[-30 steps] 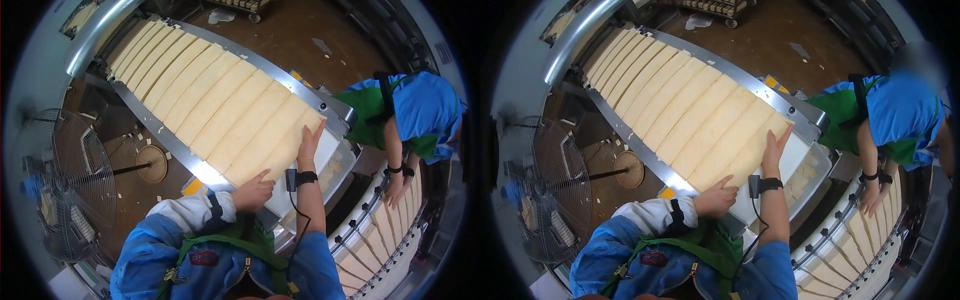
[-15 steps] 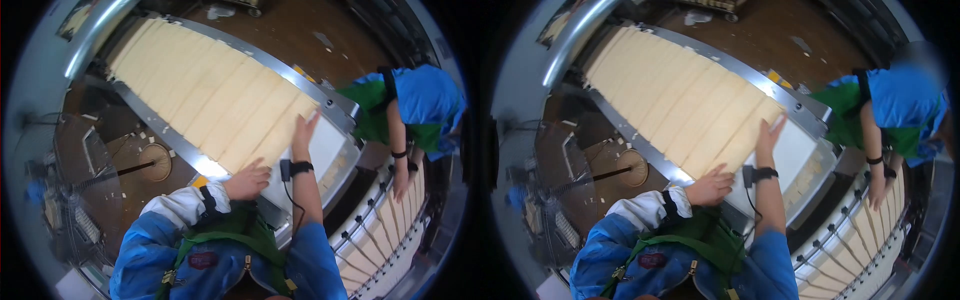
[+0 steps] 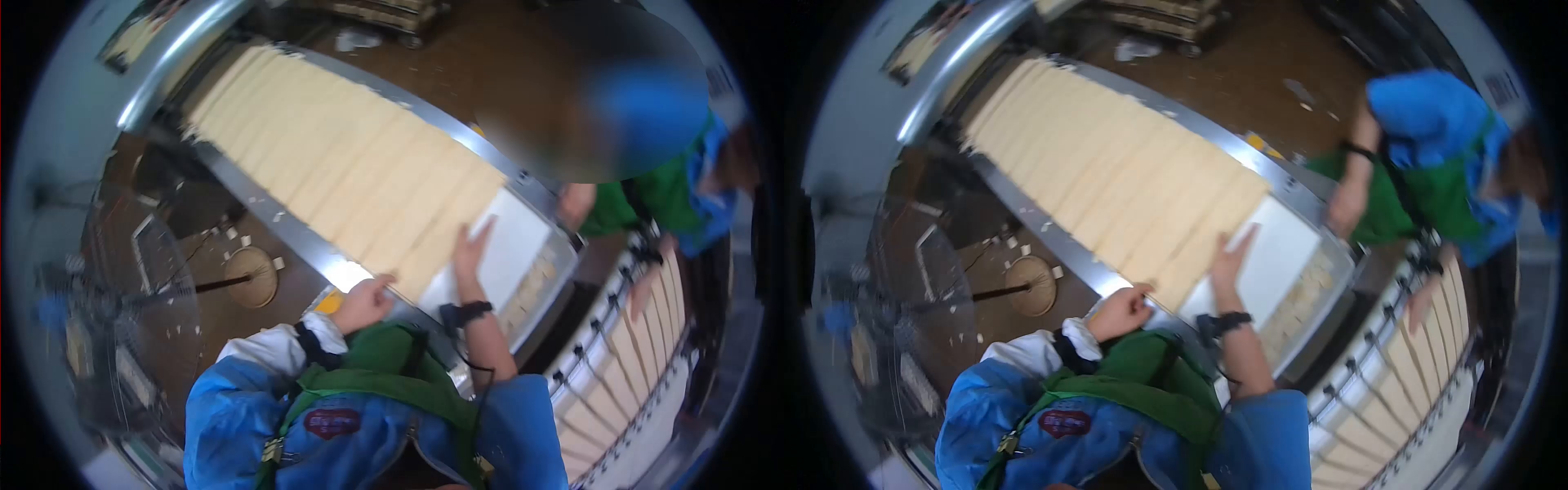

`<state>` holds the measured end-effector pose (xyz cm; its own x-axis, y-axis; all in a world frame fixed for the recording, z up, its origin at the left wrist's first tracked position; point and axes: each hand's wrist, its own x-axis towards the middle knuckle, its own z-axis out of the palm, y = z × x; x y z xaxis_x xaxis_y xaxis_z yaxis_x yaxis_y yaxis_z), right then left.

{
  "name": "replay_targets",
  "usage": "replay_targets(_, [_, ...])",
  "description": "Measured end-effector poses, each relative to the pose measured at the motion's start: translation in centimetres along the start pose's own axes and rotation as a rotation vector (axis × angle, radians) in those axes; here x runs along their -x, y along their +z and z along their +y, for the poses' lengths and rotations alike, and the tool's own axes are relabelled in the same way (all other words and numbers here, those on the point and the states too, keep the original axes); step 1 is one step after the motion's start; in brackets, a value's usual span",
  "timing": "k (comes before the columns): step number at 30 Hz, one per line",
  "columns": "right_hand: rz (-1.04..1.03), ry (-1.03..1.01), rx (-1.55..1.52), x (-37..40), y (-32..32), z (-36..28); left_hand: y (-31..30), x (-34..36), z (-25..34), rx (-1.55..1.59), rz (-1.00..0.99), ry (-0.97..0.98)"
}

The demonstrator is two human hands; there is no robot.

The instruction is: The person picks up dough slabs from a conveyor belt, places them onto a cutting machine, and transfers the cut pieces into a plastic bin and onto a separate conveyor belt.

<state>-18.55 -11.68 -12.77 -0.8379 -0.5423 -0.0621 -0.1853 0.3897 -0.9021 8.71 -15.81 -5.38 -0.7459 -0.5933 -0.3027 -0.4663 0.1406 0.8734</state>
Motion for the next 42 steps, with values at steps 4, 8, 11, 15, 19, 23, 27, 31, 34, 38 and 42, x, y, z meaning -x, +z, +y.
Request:
replay_targets(4, [0.057,-0.029,-0.033,1.4,4.3,2.2,3.0,-0.6,-3.1,0.391,-0.036,-0.208])
replay_targets(8, [-0.038,-0.005,-0.13,4.1,1.6,0.7,2.6,-1.1,1.6,0.703,-0.18,-0.441])
replay_targets(11, [-0.122,0.027,-0.082,7.9,0.0,0.5,3.0,-1.2,4.1,0.806,-0.222,-0.385])
replay_targets(15, [-0.198,0.161,-0.206,9.2,1.4,-2.6,2.8,-2.1,2.8,0.794,-0.304,-0.473])
replay_targets(19, [-0.17,0.032,-0.186,8.9,-1.3,-2.0,2.6,-3.4,2.9,0.682,-0.255,-0.509])
replay_targets(23, [-0.19,0.049,-0.044,10.0,-5.7,-0.8,3.4,-5.0,-0.1,0.66,-0.258,-0.506])
replay_targets(27, [-0.114,0.004,-0.027,9.6,-5.6,-0.2,4.0,-2.9,2.4,0.766,-0.148,-0.529])
replay_targets(31, [-0.164,-0.219,0.094,8.4,-8.6,-5.2,3.5,-2.1,3.8,0.711,-0.145,-0.488])
replay_targets(34, [-0.215,-0.318,0.391,3.9,-5.5,-4.2,2.9,-1.9,4.1,0.74,-0.096,-0.478])
replay_targets(38, [-0.182,-0.437,0.58,-4.0,-2.1,-5.6,1.9,-2.4,3.9,0.714,-0.163,-0.477])
replay_targets(42, [-0.091,-0.358,0.713,-8.9,0.9,-5.2,0.9,-2.9,2.5,0.729,-0.272,-0.486])
